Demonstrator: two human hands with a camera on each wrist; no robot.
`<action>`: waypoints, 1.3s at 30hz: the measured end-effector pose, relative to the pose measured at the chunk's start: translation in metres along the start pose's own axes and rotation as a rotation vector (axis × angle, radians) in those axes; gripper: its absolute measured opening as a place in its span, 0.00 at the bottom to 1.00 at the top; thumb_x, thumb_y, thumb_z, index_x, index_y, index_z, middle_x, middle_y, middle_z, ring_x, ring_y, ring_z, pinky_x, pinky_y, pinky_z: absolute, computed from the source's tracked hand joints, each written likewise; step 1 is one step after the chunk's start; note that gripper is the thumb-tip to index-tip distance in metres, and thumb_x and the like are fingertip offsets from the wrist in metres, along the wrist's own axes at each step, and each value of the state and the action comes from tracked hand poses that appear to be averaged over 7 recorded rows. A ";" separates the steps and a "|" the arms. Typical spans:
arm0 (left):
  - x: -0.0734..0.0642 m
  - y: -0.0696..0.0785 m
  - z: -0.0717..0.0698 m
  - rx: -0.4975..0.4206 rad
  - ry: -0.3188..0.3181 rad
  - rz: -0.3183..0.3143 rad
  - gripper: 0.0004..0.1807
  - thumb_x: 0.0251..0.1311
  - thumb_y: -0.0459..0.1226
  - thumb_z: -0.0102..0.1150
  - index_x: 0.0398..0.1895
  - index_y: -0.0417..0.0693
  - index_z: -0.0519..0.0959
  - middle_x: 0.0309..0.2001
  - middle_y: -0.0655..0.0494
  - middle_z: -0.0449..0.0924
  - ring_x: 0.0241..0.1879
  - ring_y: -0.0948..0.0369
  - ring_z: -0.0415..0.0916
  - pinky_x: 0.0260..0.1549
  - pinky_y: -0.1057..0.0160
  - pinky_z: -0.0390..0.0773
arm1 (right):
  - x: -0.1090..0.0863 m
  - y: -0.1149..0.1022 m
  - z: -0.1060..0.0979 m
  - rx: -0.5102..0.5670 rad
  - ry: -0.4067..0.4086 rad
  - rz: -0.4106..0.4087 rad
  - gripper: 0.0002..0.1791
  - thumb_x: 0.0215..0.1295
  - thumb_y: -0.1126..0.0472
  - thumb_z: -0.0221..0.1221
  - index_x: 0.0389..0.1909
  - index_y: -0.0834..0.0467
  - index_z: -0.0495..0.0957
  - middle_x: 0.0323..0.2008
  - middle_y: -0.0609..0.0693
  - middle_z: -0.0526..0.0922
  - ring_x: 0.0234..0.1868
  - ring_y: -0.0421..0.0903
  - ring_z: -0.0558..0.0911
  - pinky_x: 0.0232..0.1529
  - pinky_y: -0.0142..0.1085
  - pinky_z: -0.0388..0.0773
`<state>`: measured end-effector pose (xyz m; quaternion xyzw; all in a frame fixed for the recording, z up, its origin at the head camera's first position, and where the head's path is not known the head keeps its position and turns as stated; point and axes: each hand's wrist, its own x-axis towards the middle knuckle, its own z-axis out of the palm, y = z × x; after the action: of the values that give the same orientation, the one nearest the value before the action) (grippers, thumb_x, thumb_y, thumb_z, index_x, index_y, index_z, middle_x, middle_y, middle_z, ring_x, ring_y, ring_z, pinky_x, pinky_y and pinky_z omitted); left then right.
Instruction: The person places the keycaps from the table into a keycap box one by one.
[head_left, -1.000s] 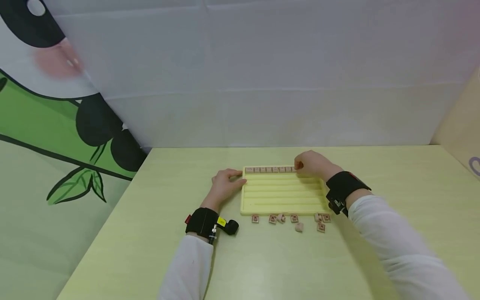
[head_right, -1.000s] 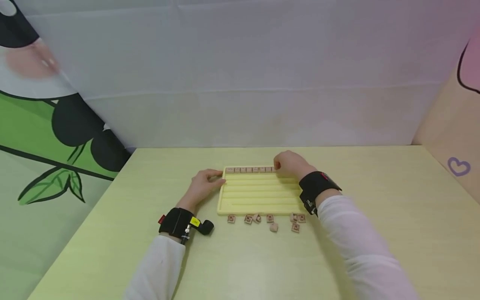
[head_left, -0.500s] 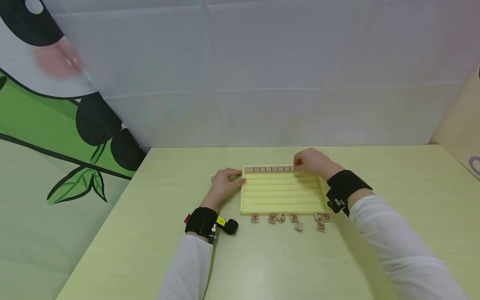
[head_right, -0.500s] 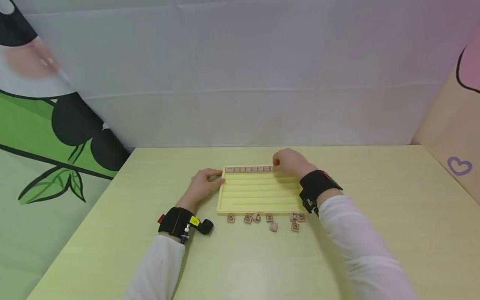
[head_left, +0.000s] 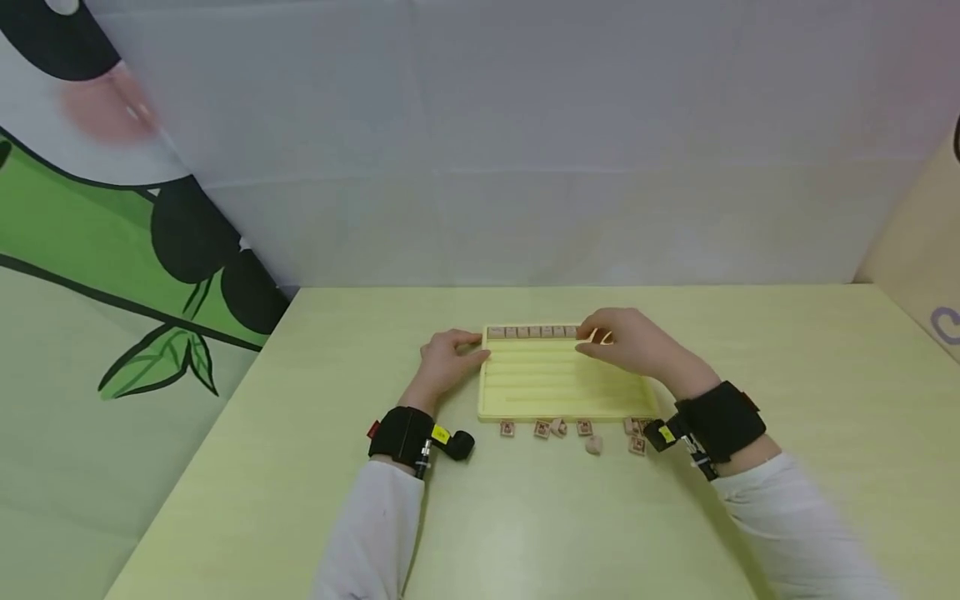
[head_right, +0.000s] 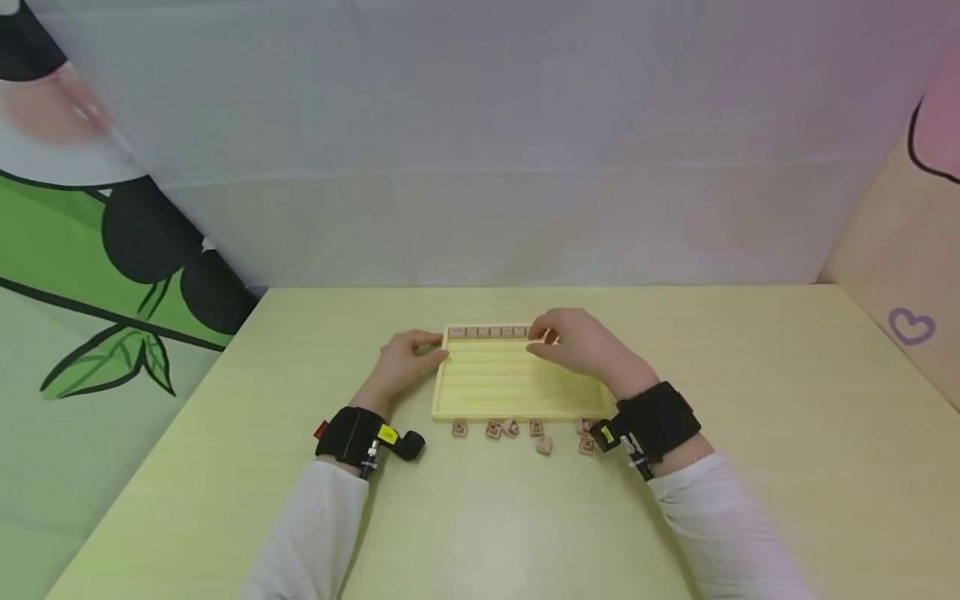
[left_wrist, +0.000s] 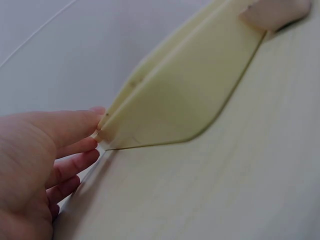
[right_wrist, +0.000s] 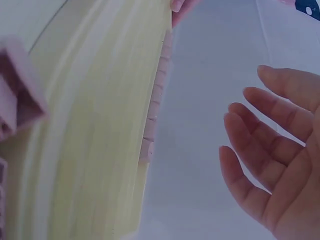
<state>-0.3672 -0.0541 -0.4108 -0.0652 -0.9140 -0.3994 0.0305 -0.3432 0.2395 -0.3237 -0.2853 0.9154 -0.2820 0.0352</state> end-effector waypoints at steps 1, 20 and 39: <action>0.000 0.000 0.001 0.002 0.000 -0.002 0.23 0.58 0.44 0.63 0.55 0.44 0.78 0.57 0.46 0.77 0.62 0.48 0.67 0.66 0.40 0.43 | -0.005 -0.001 0.001 0.007 0.008 -0.004 0.13 0.65 0.60 0.58 0.47 0.62 0.79 0.43 0.55 0.81 0.42 0.50 0.79 0.45 0.44 0.76; -0.001 0.002 0.001 -0.018 0.026 0.015 0.23 0.57 0.43 0.63 0.54 0.42 0.78 0.56 0.44 0.78 0.62 0.47 0.68 0.65 0.39 0.42 | -0.032 -0.049 0.033 -0.235 0.030 -0.216 0.31 0.52 0.53 0.69 0.56 0.59 0.74 0.55 0.58 0.74 0.53 0.54 0.77 0.50 0.45 0.76; 0.003 0.002 0.003 -0.037 0.025 0.010 0.23 0.57 0.43 0.64 0.54 0.41 0.79 0.55 0.44 0.78 0.61 0.47 0.68 0.65 0.41 0.43 | -0.033 -0.052 0.054 -0.351 -0.166 -0.158 0.14 0.45 0.63 0.71 0.34 0.55 0.79 0.28 0.44 0.72 0.25 0.38 0.70 0.29 0.31 0.71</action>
<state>-0.3701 -0.0502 -0.4111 -0.0654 -0.9055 -0.4170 0.0428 -0.2772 0.1955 -0.3447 -0.3801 0.9192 -0.0954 0.0378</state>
